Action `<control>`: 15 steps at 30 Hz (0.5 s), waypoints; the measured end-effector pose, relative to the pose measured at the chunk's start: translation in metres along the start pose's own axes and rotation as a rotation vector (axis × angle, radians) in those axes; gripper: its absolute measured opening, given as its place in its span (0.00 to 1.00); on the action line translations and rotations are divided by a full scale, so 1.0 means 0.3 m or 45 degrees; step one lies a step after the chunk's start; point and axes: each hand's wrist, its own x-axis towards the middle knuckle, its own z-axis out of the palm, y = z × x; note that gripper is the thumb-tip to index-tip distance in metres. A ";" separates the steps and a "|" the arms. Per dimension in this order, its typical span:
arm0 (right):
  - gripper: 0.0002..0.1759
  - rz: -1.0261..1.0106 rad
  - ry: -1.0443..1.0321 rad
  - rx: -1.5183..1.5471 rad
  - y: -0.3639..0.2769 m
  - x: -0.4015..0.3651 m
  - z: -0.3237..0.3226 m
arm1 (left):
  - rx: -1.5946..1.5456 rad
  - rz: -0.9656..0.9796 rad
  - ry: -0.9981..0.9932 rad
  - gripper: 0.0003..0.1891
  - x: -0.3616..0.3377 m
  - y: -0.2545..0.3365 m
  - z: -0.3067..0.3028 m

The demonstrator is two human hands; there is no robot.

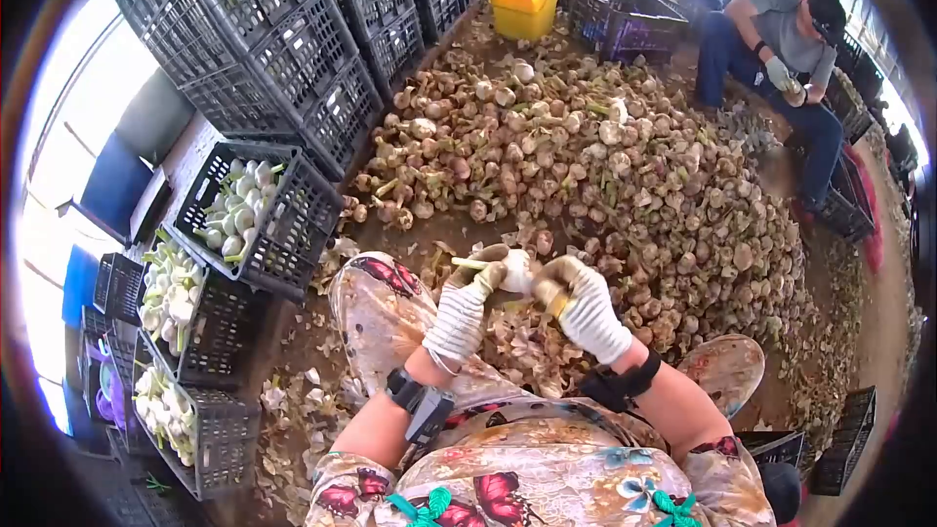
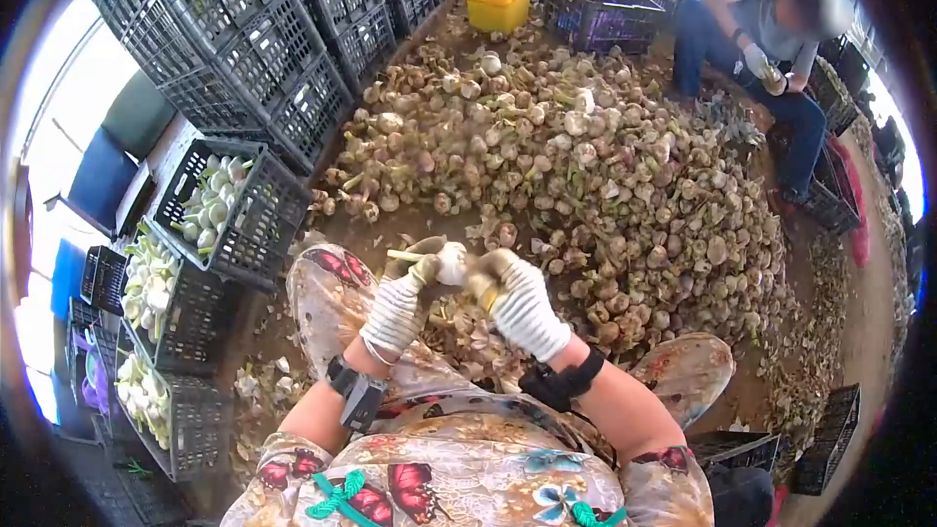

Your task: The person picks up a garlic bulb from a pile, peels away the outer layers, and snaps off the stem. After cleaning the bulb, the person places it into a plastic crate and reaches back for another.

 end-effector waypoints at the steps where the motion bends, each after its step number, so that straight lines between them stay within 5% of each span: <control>1: 0.07 0.110 0.091 0.059 0.066 0.020 -0.008 | -0.019 0.064 -0.038 0.21 0.008 -0.013 -0.021; 4: 0.08 0.497 0.109 -0.152 0.125 0.050 -0.069 | -0.109 0.113 -0.047 0.21 0.005 -0.002 -0.023; 8: 0.11 0.275 -0.088 0.033 0.132 0.016 -0.070 | -0.417 0.031 -0.143 0.20 -0.004 0.029 -0.034; 12: 0.15 0.097 -0.116 0.070 -0.048 0.014 -0.019 | 0.082 0.246 -0.090 0.14 -0.003 0.025 0.011; 15: 0.13 -0.056 -0.045 -0.322 -0.111 0.018 0.004 | 0.396 0.411 -0.057 0.09 -0.003 0.008 0.020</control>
